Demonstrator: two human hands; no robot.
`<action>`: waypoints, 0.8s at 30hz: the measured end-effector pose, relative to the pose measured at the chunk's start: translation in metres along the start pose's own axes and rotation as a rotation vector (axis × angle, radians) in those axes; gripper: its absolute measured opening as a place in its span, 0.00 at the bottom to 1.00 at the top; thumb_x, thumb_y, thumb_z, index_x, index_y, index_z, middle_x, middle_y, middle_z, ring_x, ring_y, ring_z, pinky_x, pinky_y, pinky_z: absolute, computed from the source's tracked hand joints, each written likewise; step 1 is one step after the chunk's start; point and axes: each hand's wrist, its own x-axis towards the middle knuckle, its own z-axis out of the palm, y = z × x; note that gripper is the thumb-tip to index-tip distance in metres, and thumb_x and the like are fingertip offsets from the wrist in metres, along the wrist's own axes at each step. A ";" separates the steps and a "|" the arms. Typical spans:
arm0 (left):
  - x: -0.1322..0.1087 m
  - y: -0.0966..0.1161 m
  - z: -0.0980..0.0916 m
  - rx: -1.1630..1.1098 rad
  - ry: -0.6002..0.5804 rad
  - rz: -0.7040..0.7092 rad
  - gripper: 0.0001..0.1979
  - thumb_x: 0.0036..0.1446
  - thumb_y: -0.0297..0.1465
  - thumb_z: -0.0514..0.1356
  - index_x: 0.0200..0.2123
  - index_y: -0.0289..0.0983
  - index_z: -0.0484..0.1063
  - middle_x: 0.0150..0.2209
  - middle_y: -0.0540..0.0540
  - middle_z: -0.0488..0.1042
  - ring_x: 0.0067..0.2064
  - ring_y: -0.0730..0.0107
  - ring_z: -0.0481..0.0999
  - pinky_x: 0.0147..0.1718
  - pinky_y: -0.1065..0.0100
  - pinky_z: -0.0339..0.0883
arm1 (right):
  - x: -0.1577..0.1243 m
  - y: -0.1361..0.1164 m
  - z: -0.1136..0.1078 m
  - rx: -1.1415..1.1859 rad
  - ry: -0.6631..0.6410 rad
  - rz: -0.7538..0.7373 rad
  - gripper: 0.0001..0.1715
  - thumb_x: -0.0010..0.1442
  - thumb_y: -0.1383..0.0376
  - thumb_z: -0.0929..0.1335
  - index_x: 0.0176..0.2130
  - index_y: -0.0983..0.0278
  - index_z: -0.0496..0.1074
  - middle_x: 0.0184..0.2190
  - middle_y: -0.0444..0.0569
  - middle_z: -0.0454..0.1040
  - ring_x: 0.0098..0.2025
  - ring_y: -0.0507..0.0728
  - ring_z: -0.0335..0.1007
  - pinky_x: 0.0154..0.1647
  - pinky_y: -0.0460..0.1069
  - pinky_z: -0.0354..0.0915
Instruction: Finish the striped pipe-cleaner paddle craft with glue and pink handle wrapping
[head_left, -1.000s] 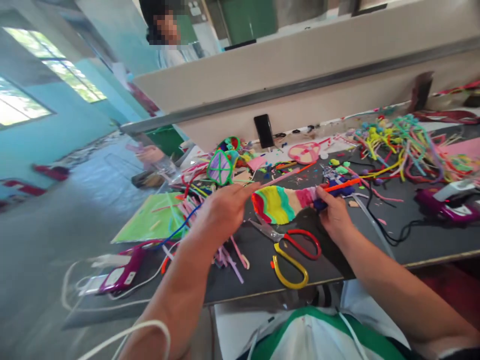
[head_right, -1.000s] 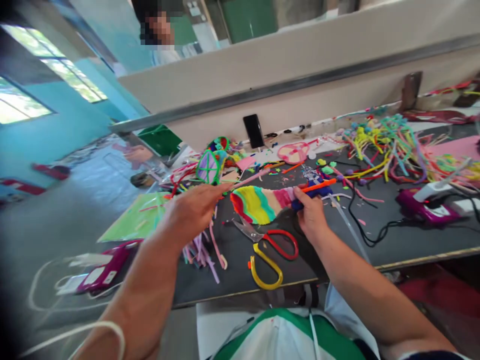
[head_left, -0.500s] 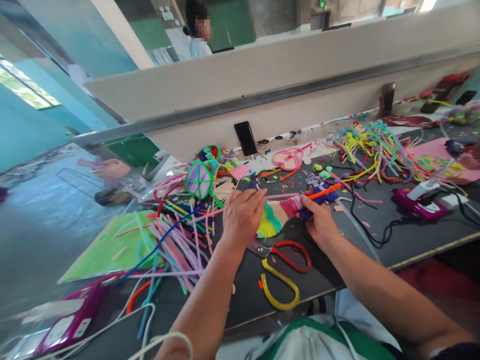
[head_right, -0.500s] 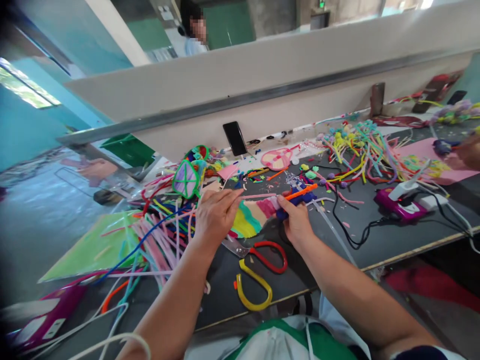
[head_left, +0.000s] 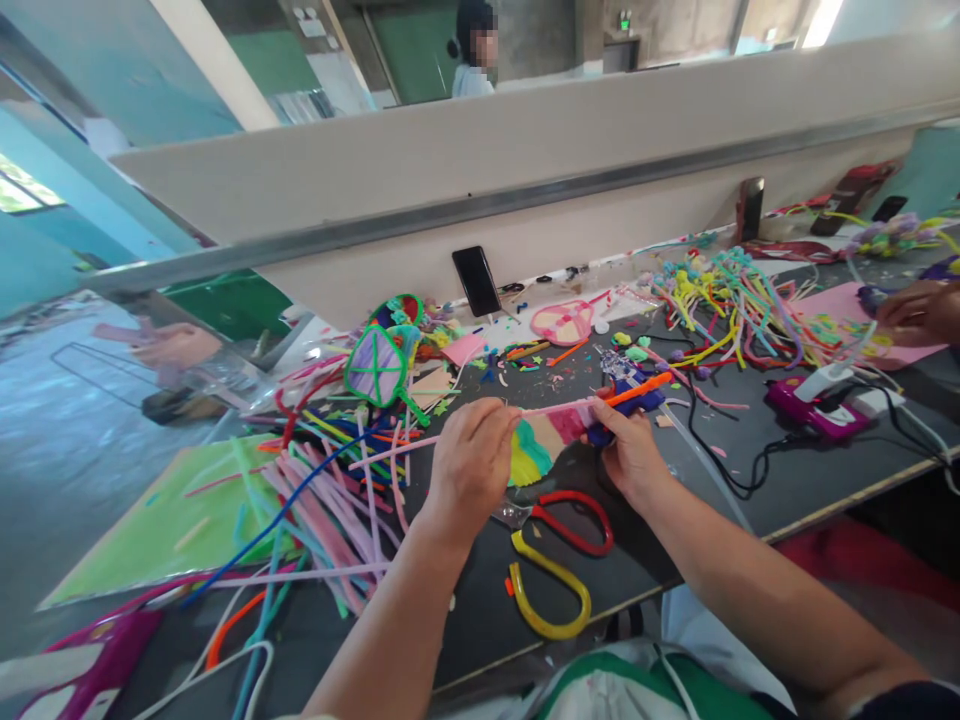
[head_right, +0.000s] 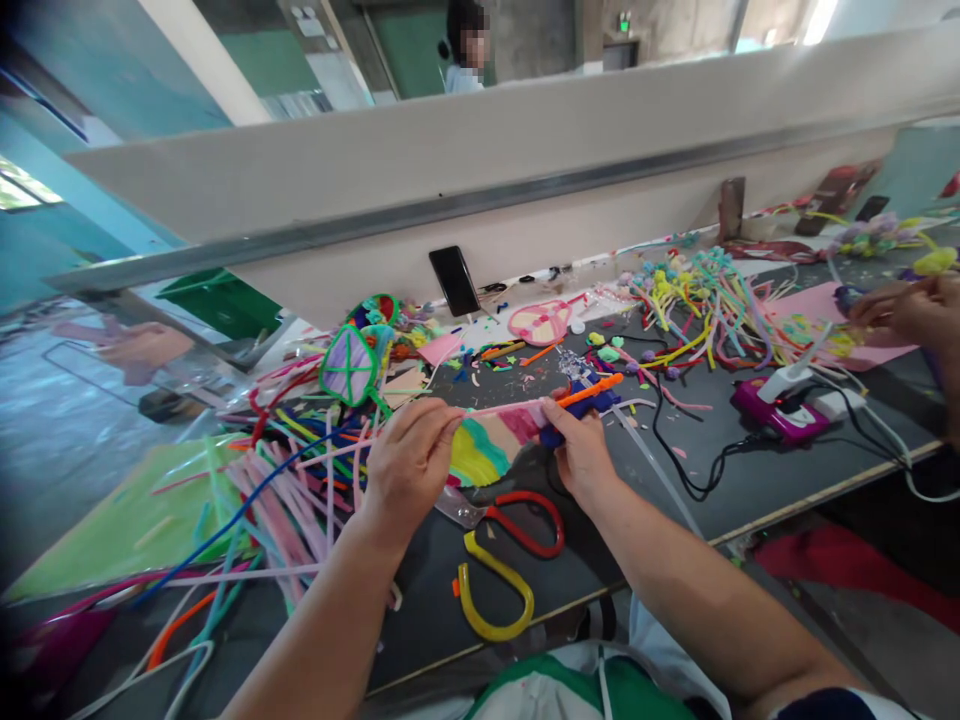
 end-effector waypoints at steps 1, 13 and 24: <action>-0.001 0.001 0.001 0.007 -0.020 0.015 0.09 0.60 0.27 0.55 0.42 0.38 0.72 0.41 0.43 0.74 0.43 0.66 0.73 0.45 0.64 0.67 | 0.000 0.000 0.000 0.004 -0.004 0.003 0.21 0.42 0.64 0.77 0.37 0.61 0.72 0.27 0.39 0.73 0.25 0.50 0.69 0.18 0.45 0.69; -0.004 0.002 0.003 0.066 -0.150 0.049 0.13 0.59 0.25 0.54 0.45 0.39 0.73 0.39 0.43 0.73 0.41 0.64 0.72 0.41 0.62 0.65 | -0.001 0.002 -0.002 0.002 -0.008 -0.008 0.20 0.44 0.61 0.77 0.37 0.61 0.72 0.28 0.40 0.74 0.25 0.51 0.70 0.19 0.45 0.70; -0.004 0.016 0.003 0.108 -0.205 -0.044 0.12 0.61 0.31 0.54 0.47 0.42 0.72 0.45 0.45 0.73 0.38 0.71 0.75 0.33 0.70 0.66 | -0.001 0.002 -0.001 -0.024 -0.019 -0.046 0.20 0.43 0.61 0.77 0.37 0.62 0.73 0.28 0.39 0.72 0.25 0.50 0.68 0.18 0.44 0.70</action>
